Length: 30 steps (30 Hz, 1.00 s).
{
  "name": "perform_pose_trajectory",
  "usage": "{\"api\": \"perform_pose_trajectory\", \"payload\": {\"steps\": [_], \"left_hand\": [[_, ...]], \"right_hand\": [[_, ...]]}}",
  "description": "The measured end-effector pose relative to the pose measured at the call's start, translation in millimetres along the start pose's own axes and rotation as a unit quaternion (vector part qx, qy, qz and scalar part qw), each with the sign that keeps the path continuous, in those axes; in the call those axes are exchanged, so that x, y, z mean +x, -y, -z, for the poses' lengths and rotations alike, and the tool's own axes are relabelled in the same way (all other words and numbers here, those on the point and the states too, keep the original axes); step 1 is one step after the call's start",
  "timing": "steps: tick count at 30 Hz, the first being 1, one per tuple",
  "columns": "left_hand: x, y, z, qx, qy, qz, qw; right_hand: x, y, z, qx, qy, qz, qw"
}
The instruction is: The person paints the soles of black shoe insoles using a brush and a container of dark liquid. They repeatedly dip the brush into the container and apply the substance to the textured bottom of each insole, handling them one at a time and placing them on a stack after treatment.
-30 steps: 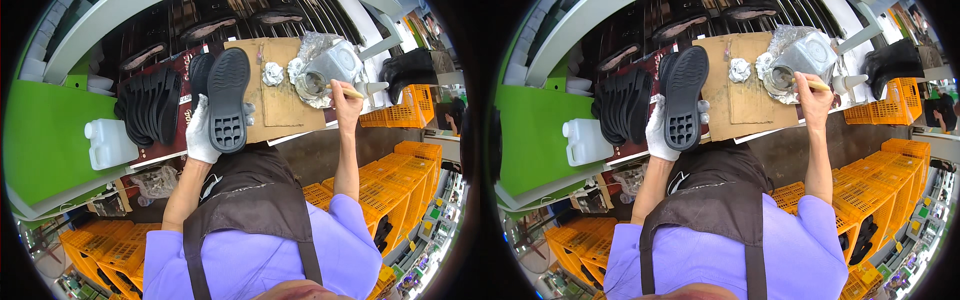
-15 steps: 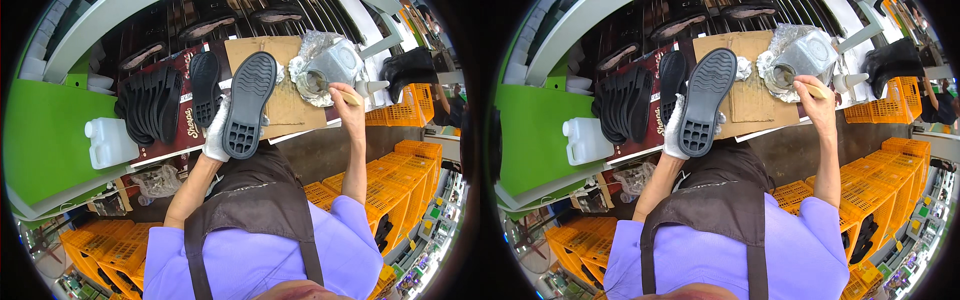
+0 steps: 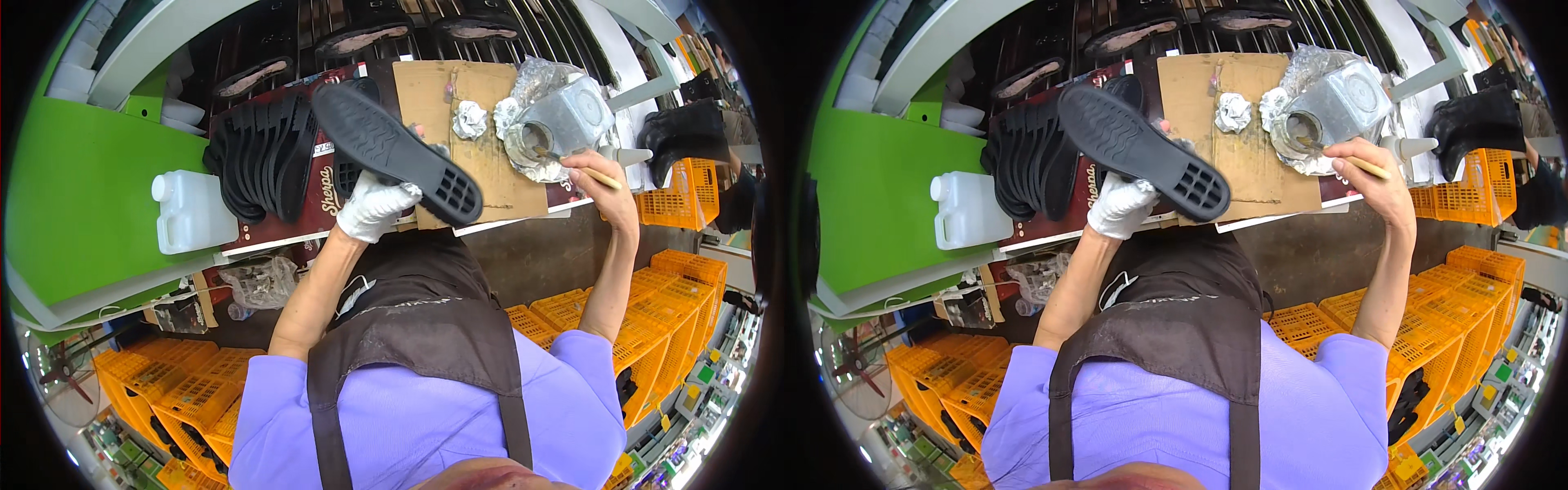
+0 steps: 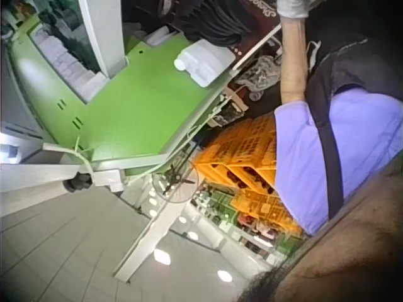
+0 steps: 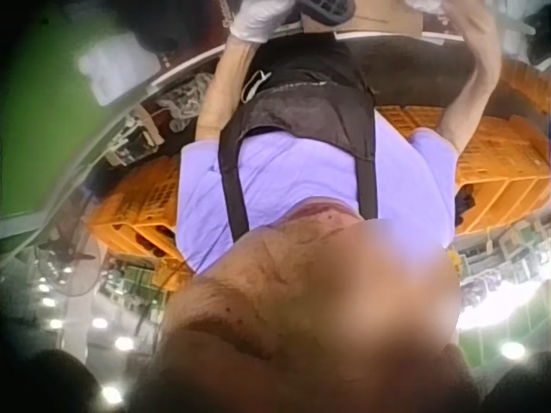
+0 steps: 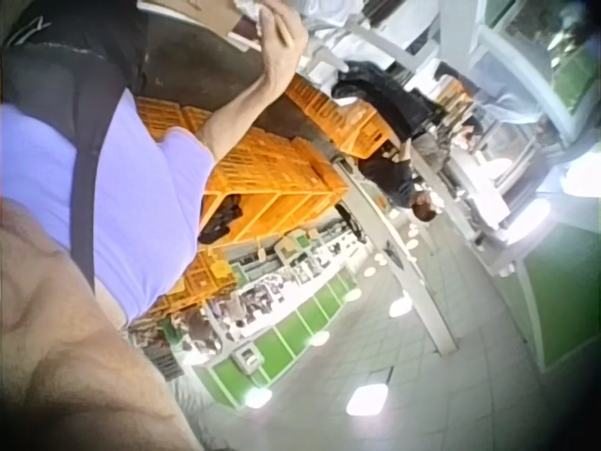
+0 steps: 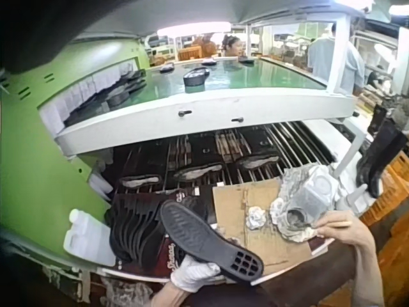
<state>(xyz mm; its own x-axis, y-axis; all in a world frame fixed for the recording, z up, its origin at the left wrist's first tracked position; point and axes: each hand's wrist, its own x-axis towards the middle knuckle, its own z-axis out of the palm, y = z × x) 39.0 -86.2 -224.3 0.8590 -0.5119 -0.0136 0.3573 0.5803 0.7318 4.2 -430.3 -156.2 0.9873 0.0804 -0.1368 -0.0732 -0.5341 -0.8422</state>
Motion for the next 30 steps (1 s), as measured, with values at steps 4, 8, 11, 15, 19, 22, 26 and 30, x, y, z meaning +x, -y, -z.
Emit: {"api": "perform_pose_trajectory", "payload": {"steps": [4,8,11,15,19,22,26,30], "left_hand": [[11.1,-1.6,-6.9,0.075,-0.047,-0.075,0.993],[16.3,2.8,-7.4,0.170,-0.075,-0.141,0.972],[20.4,12.8,-7.7,0.204,-0.066,-0.190,0.958],[21.9,14.4,-14.3,0.384,-0.066,-0.246,0.887],[21.1,11.7,-16.0,0.559,-0.062,-0.251,0.788],[19.3,16.1,-18.9,0.444,-0.049,-0.269,0.853],[15.9,12.3,-16.1,0.504,-0.024,-0.238,0.830],[17.2,16.4,-21.9,0.423,-0.034,-0.267,0.865]], "right_hand": [[-6.2,-16.7,-15.4,0.147,-0.151,-0.058,0.976],[-8.7,-12.5,-39.2,0.228,-0.243,-0.009,0.943],[-12.4,-7.0,-61.6,0.265,-0.299,0.036,0.916],[-13.3,15.2,-87.1,0.208,-0.323,0.155,0.910],[-14.1,38.2,-113.5,0.193,-0.306,0.247,0.899],[-11.9,51.2,-125.1,0.139,-0.296,0.322,0.888],[-5.9,65.2,-128.2,0.026,-0.289,0.376,0.880],[-1.3,64.9,-132.3,-0.016,-0.295,0.389,0.873]]}}
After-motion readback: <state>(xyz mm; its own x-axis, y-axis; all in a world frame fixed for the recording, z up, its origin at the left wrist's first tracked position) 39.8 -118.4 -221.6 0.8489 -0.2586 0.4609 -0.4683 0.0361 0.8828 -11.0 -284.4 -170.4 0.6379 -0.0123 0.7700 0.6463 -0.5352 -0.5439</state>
